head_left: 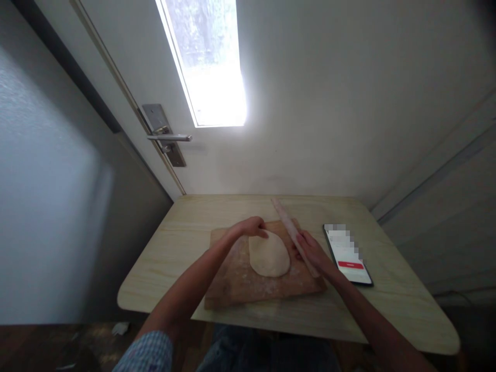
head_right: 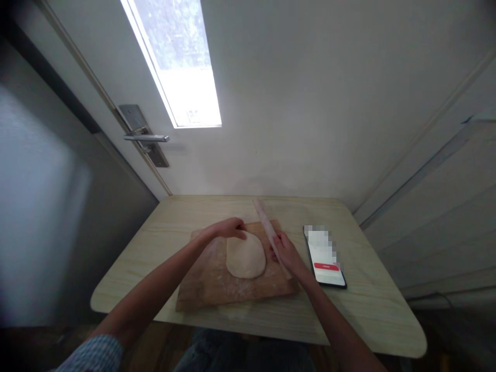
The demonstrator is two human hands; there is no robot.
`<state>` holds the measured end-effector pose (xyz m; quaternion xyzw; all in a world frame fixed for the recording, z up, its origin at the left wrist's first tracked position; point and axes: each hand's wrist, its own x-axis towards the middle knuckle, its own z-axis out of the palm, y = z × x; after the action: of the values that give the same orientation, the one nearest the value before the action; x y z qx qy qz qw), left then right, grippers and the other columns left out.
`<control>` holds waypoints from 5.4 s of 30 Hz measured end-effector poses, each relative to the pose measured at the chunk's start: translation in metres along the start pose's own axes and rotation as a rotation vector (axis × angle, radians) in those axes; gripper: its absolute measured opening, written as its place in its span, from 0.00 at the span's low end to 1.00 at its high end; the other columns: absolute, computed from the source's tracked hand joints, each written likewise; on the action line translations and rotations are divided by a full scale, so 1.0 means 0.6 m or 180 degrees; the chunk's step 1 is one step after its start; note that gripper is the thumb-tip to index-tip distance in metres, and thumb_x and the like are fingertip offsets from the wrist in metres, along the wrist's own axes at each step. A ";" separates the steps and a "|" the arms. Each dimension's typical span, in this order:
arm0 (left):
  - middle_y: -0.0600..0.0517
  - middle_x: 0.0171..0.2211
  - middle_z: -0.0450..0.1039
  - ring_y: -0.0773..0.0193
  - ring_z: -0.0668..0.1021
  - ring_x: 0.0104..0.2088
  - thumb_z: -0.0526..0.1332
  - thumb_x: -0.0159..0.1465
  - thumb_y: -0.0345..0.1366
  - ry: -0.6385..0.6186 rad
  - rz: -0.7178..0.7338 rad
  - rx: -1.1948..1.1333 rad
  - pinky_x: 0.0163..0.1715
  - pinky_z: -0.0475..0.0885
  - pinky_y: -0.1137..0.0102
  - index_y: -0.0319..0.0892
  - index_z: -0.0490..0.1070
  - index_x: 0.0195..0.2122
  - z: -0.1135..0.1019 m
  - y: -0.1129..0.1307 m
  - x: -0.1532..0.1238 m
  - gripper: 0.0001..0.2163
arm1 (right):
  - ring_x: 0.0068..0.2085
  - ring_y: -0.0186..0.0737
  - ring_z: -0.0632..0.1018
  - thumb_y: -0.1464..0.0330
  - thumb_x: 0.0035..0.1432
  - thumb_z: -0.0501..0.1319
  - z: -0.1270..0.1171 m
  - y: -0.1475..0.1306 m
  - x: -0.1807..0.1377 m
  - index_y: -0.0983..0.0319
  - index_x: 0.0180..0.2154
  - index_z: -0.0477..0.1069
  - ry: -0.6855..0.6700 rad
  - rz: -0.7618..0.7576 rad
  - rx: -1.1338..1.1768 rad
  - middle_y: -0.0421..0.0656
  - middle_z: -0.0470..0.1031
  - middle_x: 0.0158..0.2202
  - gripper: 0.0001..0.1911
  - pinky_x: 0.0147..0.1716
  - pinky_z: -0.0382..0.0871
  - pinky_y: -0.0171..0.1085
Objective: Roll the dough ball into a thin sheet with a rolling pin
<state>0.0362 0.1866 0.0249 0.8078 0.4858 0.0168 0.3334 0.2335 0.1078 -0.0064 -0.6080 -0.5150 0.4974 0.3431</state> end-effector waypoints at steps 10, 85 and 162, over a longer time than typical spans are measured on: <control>0.58 0.20 0.65 0.73 0.67 0.19 0.61 0.51 0.36 0.0201 -0.0317 -0.1153 0.19 0.60 0.78 0.38 0.65 0.30 -0.004 0.021 -0.047 0.08 | 0.23 0.30 0.71 0.61 0.56 0.46 0.001 0.011 0.001 0.60 0.30 0.57 -0.0032 -0.0066 0.0112 0.37 0.67 0.24 0.09 0.22 0.68 0.31; 0.43 0.58 0.52 0.56 0.54 0.58 0.42 0.63 0.35 0.1419 -0.0558 0.1603 0.53 0.56 0.59 0.36 0.52 0.56 0.109 0.022 -0.169 0.21 | 0.56 0.44 0.60 0.60 0.59 0.41 0.035 -0.046 -0.032 0.66 0.56 0.53 0.0333 -0.1718 -0.3786 0.49 0.60 0.55 0.27 0.54 0.50 0.46; 0.45 0.57 0.55 0.58 0.58 0.56 0.39 0.64 0.40 0.1315 -0.0702 0.1518 0.53 0.54 0.59 0.40 0.50 0.57 0.054 -0.020 -0.087 0.21 | 0.57 0.47 0.57 0.63 0.58 0.41 0.065 -0.068 0.071 0.61 0.57 0.50 -0.0025 -0.1310 -0.3964 0.49 0.55 0.58 0.26 0.52 0.46 0.55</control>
<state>0.0106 0.1320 0.0084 0.7852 0.6178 0.0300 0.0292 0.1837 0.1546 0.0104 -0.5803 -0.8137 0.0326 0.0131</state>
